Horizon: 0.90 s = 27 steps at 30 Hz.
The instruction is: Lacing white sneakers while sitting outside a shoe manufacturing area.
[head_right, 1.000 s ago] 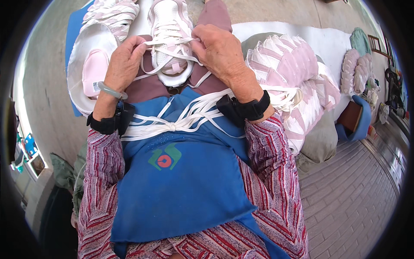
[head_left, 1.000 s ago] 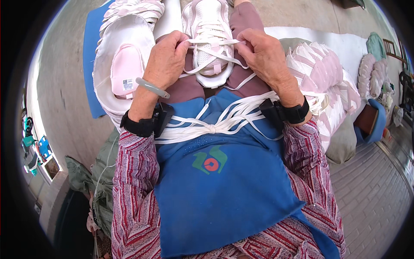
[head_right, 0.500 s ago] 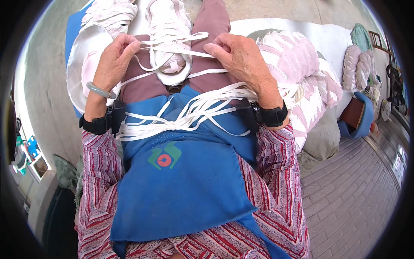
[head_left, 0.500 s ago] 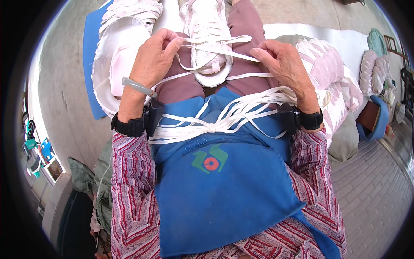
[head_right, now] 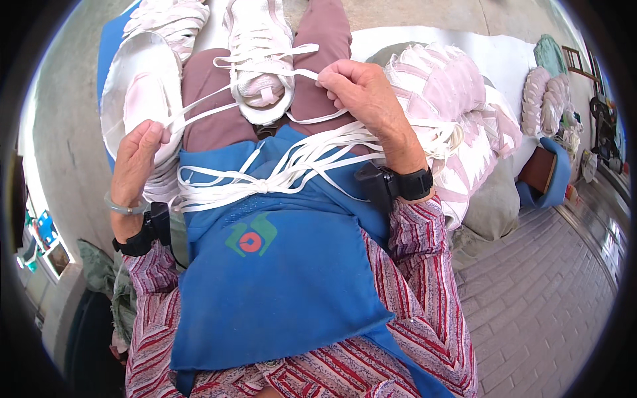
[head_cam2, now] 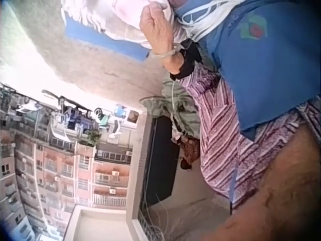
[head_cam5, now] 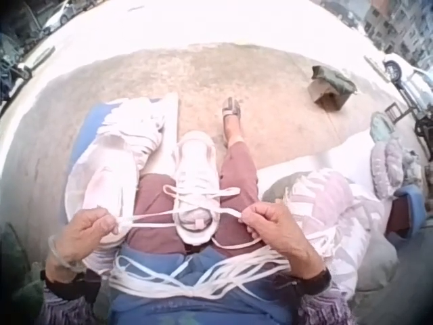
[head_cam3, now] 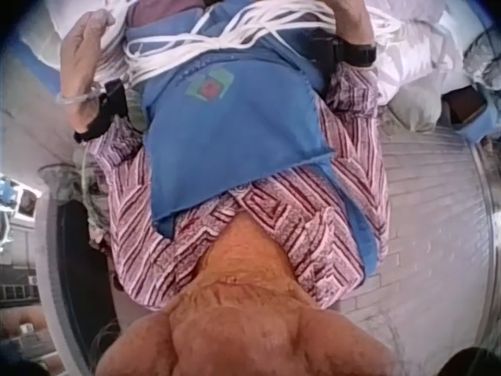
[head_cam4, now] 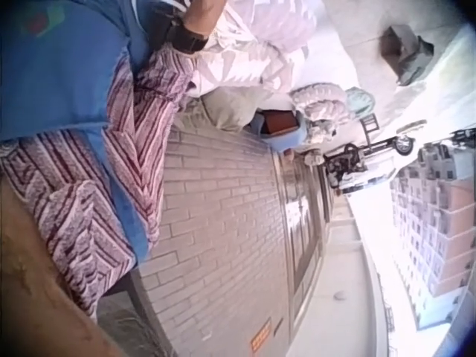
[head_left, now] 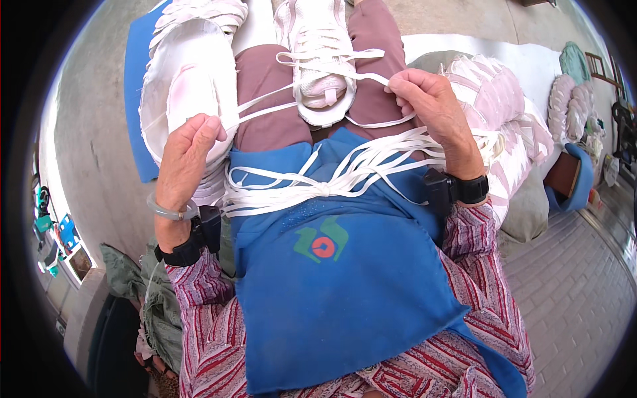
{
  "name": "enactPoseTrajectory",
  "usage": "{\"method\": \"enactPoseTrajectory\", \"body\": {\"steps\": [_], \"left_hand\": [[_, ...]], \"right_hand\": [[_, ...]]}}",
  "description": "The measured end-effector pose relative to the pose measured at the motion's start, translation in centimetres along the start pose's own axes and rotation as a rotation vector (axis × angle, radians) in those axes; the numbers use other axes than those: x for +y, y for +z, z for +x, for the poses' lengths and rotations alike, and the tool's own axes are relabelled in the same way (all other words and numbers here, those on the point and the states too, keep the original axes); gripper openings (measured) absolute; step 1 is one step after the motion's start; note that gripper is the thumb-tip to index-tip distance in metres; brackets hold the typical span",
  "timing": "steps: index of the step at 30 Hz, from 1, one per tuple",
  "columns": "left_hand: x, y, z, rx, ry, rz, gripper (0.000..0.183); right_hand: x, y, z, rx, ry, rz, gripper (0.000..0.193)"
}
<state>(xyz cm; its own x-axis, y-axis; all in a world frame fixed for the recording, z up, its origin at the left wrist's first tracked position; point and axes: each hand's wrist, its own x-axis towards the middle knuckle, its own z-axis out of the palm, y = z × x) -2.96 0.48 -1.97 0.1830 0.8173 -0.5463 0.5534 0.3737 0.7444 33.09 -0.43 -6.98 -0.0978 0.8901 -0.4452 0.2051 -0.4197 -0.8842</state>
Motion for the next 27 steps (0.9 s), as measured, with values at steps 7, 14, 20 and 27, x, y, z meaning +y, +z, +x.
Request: {"method": "enactPoseTrajectory", "body": {"steps": [7,14,20,27], "left_hand": [[-1.1,0.7,-0.2,0.198,-0.039,-0.563,0.033],[0.6,1.9,2.2,-0.166,0.495,-1.17,0.036],[1.6,2.5,2.9,-0.115,0.458,-0.123,0.013],[1.6,2.2,2.9,0.105,0.615,0.728,0.016]], "right_hand": [[0.5,0.0,-2.0,0.396,-0.362,-0.614,0.015],[-0.2,3.0,-2.2,-0.023,-0.575,-0.999,0.009],[-0.2,2.7,-1.6,-0.043,-0.582,-1.07,0.006],[-1.4,-0.3,-1.9,0.004,-0.461,-1.095,0.01]]}}
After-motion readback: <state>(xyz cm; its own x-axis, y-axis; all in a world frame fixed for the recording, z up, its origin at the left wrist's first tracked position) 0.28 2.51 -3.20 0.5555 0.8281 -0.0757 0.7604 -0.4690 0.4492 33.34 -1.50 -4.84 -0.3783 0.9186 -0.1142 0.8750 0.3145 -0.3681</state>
